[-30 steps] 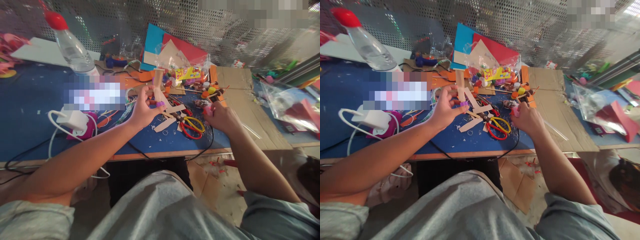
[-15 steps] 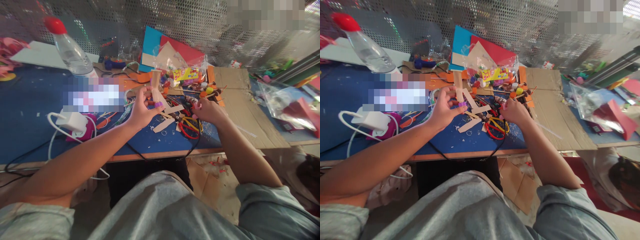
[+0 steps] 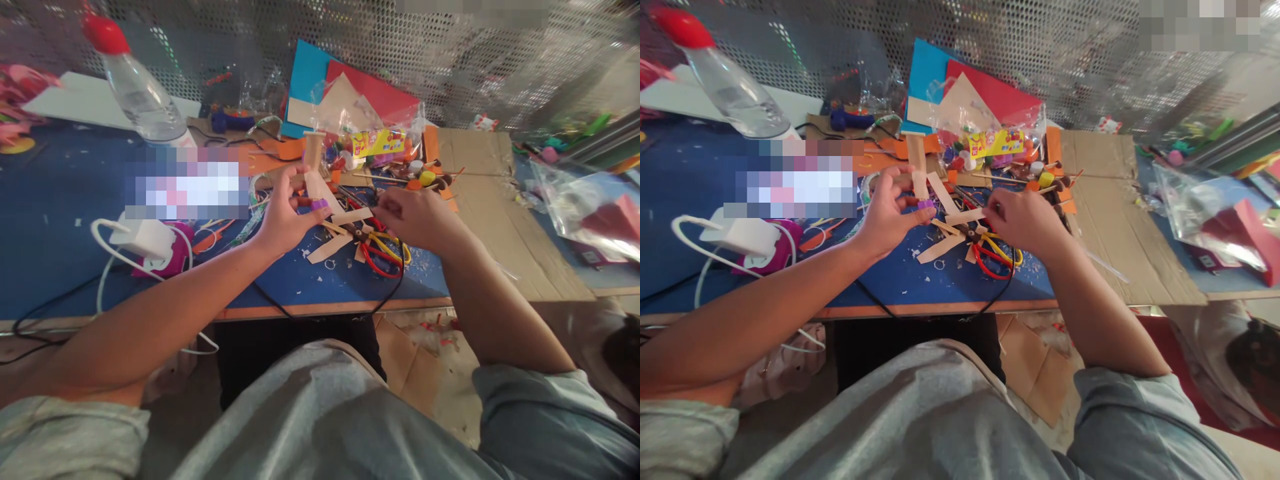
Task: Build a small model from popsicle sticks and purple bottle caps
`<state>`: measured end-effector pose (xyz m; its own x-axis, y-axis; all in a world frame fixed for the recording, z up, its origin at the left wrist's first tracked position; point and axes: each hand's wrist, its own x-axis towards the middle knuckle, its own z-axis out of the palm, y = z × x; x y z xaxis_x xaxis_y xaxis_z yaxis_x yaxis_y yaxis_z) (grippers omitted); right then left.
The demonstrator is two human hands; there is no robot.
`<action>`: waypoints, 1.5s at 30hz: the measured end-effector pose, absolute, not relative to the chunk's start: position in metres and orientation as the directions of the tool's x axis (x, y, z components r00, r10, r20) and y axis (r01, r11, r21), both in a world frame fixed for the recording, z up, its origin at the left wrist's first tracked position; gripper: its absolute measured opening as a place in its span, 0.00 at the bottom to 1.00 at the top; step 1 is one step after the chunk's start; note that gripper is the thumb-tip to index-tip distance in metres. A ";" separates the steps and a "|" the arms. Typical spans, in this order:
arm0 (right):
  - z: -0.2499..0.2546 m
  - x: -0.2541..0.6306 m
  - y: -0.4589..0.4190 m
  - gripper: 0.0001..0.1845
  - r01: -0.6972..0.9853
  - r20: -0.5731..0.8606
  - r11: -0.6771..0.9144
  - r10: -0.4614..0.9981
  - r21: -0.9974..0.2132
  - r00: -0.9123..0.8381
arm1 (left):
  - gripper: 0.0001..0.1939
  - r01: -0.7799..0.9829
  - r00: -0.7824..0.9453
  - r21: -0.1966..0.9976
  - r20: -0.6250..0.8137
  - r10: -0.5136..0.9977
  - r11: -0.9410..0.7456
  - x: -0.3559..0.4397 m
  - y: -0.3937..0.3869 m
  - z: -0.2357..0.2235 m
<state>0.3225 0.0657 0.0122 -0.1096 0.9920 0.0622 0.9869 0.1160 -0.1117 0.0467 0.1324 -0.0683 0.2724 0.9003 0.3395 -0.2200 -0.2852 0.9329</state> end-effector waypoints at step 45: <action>-0.031 0.264 0.079 0.29 -0.147 0.205 0.186 0.970 -0.972 -0.128 | 0.46 -0.148 0.344 0.927 0.375 0.861 -0.344 0.044 0.117 -0.063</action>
